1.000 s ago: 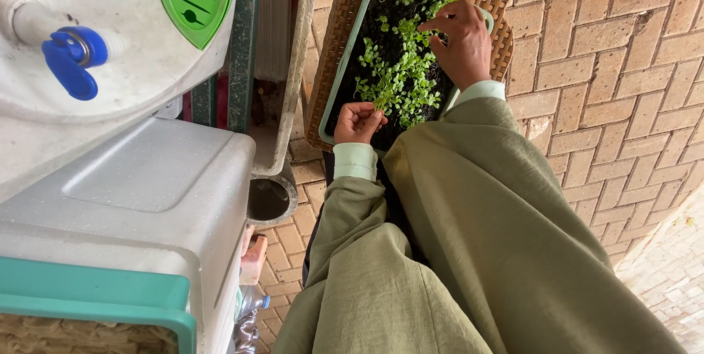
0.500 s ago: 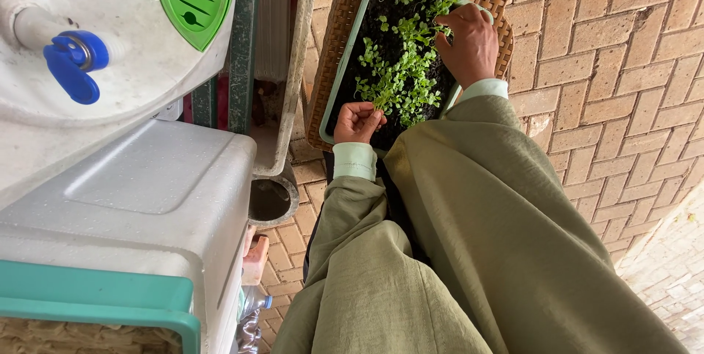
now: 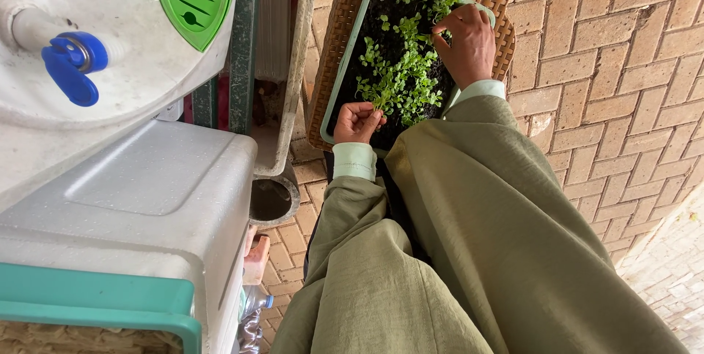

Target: The person plants seedlings by hand, placing individual seedlings into small pots, then removing debris from other pots, and placing those pots into nursery bags. The person also places tofu into a container, adds soil, then places the tofu into a pot, and plucks seedlings from a cluster.

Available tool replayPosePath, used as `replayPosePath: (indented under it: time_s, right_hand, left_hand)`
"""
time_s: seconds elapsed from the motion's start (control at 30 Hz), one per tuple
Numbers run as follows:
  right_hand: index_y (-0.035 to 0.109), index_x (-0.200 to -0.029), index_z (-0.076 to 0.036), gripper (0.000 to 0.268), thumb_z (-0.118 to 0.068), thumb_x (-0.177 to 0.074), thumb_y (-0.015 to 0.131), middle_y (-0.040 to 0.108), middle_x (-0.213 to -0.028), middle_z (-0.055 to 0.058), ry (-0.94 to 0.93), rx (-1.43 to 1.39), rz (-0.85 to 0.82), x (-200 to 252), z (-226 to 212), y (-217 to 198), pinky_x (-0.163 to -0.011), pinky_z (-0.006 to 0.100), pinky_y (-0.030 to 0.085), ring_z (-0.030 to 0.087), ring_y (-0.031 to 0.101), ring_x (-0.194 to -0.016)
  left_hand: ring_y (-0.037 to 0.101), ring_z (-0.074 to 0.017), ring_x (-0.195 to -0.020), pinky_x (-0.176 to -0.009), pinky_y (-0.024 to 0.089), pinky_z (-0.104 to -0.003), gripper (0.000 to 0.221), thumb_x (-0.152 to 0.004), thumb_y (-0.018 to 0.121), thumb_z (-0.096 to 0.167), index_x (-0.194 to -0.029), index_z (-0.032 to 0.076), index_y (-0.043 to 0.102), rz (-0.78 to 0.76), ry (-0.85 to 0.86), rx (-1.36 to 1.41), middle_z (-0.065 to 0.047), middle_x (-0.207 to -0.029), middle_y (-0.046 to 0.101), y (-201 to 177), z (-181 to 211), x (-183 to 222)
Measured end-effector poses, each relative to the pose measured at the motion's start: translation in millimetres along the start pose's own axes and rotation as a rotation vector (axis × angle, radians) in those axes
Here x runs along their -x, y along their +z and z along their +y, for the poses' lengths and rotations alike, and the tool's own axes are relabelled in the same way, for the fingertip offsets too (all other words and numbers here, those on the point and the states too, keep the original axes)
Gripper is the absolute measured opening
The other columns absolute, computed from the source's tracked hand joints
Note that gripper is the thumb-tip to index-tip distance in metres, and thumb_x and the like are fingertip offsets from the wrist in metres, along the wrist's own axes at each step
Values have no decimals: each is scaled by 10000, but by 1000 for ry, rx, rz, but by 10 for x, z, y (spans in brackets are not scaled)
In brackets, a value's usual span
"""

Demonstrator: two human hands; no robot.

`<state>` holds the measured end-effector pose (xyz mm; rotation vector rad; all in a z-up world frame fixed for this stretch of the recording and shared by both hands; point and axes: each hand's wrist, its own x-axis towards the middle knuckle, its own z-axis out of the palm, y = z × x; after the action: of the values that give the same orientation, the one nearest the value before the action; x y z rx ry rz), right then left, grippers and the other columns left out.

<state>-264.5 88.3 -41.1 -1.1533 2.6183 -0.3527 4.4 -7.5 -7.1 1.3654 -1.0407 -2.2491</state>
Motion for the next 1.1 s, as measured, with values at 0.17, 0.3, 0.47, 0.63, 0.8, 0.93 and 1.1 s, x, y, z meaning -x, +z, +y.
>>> replayPosePath:
  time_s: [0.17, 0.3, 0.47, 0.63, 0.8, 0.93, 1.1]
  right_hand:
    - [773, -963, -205, 145, -138, -865, 857, 662, -1134, 25, 24, -31, 20, 14, -200, -260, -852, 363, 554, 244, 615, -1069]
    - [776, -972, -201, 146, -76, -899, 794, 675, -1114, 8, 13, -154, 63, 58, -346, -352, -863, 356, 562, 219, 640, -1077]
    - [789, -938, -240, 105, -137, -922, 798, 702, -1050, -7, 24, -148, -28, 120, -471, -263, -871, 379, 567, 188, 671, -995]
    - [811, -981, -222, 103, -216, -884, 844, 711, -1051, 24, -23, -206, -17, 77, -740, -344, -871, 415, 554, 209, 678, -991]
    - [733, -997, -170, 217, -234, -845, 874, 709, -1023, 10, 47, -221, -78, 30, -849, -355, -889, 414, 557, 221, 680, -998]
    - [685, -1061, -149, 298, -250, -852, 872, 716, -1038, -16, 108, -252, -105, 13, -873, -294, -889, 399, 554, 184, 686, -1002]
    - [775, -1079, -220, 239, -234, -865, 882, 680, -983, 5, -12, -61, -57, 22, -921, -265, -811, 394, 554, 197, 651, -912]
  left_hand:
    - [726, -159, -826, -748, 629, -283, 201, -935, 758, 14, -1084, 2, 624, 7, 6, 8, -107, -939, 712, 4, -25, 3]
    - [726, -161, -828, -750, 627, -286, 201, -934, 759, 11, -1084, 3, 625, 9, 6, 15, -107, -939, 712, -13, -51, 11]
    - [727, -162, -831, -752, 626, -289, 203, -935, 755, 8, -1088, 7, 623, 2, 5, 19, -105, -943, 712, -11, -15, 24]
    - [724, -159, -838, -766, 630, -291, 197, -942, 749, 15, -1093, 8, 623, 1, -9, 10, -102, -952, 709, -37, 11, 56]
    - [716, -156, -841, -776, 633, -297, 190, -947, 745, 20, -1086, 6, 616, 16, -9, 27, -100, -962, 703, -86, -16, 70]
    - [715, -158, -841, -783, 639, -303, 194, -945, 746, 19, -1086, 5, 614, 9, -20, 36, -101, -959, 696, -108, -22, 77]
    - [714, -160, -840, -784, 636, -304, 197, -942, 747, 15, -1090, 2, 617, 11, -27, 40, -107, -962, 702, -135, -31, 89]
